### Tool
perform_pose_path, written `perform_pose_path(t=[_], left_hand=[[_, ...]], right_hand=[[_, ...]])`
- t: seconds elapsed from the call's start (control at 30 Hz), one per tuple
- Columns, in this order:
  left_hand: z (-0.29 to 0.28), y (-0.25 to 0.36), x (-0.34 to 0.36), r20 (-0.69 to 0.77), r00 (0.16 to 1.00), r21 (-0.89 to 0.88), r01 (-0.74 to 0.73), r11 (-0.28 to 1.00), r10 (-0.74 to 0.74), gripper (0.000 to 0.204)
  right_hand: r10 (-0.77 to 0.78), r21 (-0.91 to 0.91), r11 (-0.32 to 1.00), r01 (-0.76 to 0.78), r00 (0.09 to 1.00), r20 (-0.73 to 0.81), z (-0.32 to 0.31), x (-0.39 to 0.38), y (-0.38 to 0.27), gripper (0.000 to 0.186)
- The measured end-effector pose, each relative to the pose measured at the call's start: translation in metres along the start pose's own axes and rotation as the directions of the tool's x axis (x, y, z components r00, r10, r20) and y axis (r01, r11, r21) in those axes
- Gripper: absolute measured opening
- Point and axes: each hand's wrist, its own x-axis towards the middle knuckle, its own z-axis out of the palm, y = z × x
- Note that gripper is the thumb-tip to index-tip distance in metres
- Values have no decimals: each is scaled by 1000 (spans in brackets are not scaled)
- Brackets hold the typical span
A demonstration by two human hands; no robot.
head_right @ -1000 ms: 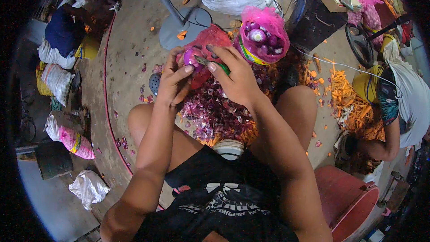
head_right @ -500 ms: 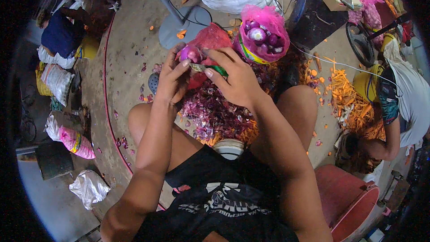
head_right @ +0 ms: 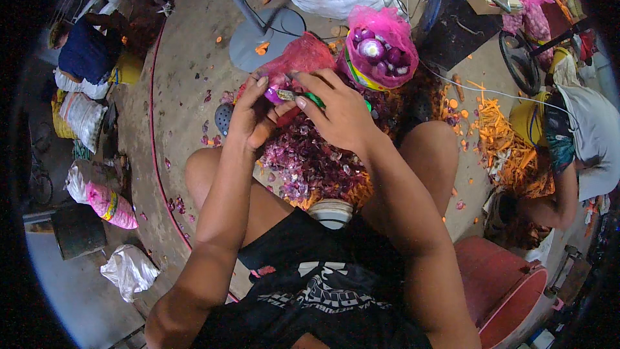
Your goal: The person is peeling red onions using a small knife.
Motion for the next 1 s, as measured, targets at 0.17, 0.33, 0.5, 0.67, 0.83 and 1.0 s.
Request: perform_pose_path(t=[0.17, 0.33, 0.5, 0.67, 0.83, 1.0], left_hand=[[0, 1, -3, -41, 999, 34, 35, 999, -34, 31], [-15, -3, -1, 33, 995, 61, 94, 994, -97, 40], [-17, -4, 0, 175, 973, 156, 122, 980, -149, 53], [-13, -6, -4, 128, 985, 129, 101, 986, -118, 58], [-2, 5, -3, 3, 978, 29, 208, 978, -208, 62], [-2, 6, -2, -23, 973, -11, 228, 974, -228, 66]], right_hand=[[-24, -27, 999, 25, 999, 36, -2, 1, -2, 43], [-21, 23, 1000, 20, 999, 48, -3, 4, -5, 40], [40, 97, 994, -45, 998, 52, -2, 5, 3, 37], [124, 193, 974, -121, 992, 0, 0, 8, 11, 37], [71, 166, 983, -76, 997, 33, -4, 2, 7, 39], [61, 157, 985, -74, 994, 89, -6, 1, 2, 42]])
